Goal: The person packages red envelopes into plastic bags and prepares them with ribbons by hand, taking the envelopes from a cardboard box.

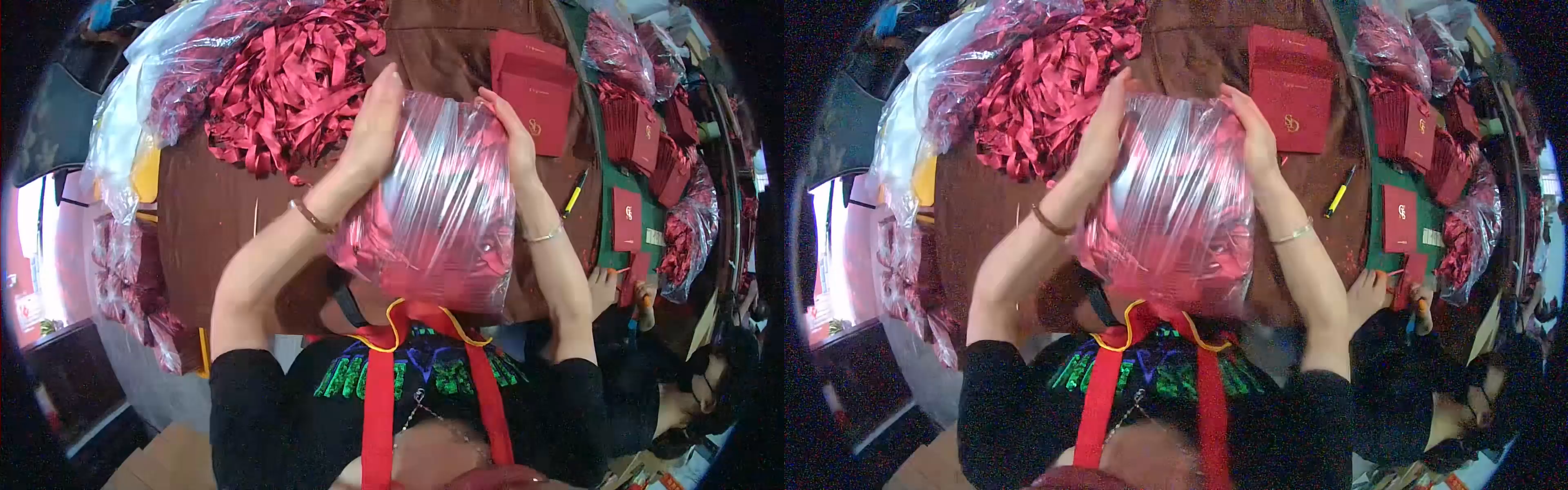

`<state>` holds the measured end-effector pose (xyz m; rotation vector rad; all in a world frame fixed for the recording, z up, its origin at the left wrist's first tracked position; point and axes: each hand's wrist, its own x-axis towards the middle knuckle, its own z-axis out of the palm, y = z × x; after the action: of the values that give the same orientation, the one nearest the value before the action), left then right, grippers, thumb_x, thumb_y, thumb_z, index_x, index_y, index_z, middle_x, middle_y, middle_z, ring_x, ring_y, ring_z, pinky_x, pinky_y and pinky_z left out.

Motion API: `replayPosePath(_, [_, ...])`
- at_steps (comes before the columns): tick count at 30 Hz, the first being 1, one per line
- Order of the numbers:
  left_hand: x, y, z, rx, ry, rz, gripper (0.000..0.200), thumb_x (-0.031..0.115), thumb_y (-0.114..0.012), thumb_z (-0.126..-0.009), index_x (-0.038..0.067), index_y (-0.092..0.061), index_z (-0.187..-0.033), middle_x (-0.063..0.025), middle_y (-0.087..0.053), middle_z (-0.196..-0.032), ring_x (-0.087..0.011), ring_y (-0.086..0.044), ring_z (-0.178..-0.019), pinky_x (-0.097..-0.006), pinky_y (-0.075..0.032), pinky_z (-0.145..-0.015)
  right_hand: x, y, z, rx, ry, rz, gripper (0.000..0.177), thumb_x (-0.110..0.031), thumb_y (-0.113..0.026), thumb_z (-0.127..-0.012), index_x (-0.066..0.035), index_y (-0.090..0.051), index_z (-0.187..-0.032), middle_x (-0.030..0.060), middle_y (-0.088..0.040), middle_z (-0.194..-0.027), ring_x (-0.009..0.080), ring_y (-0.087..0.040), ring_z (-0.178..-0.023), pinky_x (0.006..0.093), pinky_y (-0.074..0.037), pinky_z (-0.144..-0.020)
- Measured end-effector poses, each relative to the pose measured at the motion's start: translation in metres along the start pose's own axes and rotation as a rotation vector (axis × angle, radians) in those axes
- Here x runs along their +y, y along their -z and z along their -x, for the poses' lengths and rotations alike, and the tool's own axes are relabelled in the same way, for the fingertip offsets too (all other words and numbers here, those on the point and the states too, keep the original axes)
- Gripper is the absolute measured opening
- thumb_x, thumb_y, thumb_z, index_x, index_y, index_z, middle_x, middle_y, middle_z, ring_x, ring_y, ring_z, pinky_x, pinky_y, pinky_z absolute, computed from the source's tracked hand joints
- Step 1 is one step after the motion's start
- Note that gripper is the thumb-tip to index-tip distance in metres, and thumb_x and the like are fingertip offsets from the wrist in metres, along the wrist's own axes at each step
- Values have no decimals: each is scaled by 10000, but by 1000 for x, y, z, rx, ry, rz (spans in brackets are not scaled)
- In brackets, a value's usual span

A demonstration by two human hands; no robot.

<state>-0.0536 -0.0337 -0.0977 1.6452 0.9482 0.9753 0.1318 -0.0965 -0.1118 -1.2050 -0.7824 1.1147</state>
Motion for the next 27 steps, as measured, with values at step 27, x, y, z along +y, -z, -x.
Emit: replayPosePath(27, [-29, 0, 20, -167, 310, 524, 638, 501, -268, -918, 115, -115, -1403, -32, -62, -1468, -145, -43, -1344, -295, -35, -1081, 67, 24, 34, 116, -198, -404, 682, -546, -361, -873, -30, -309, -1315, 151, -423, -1255, 246, -486, -1087, 376, -437, -905])
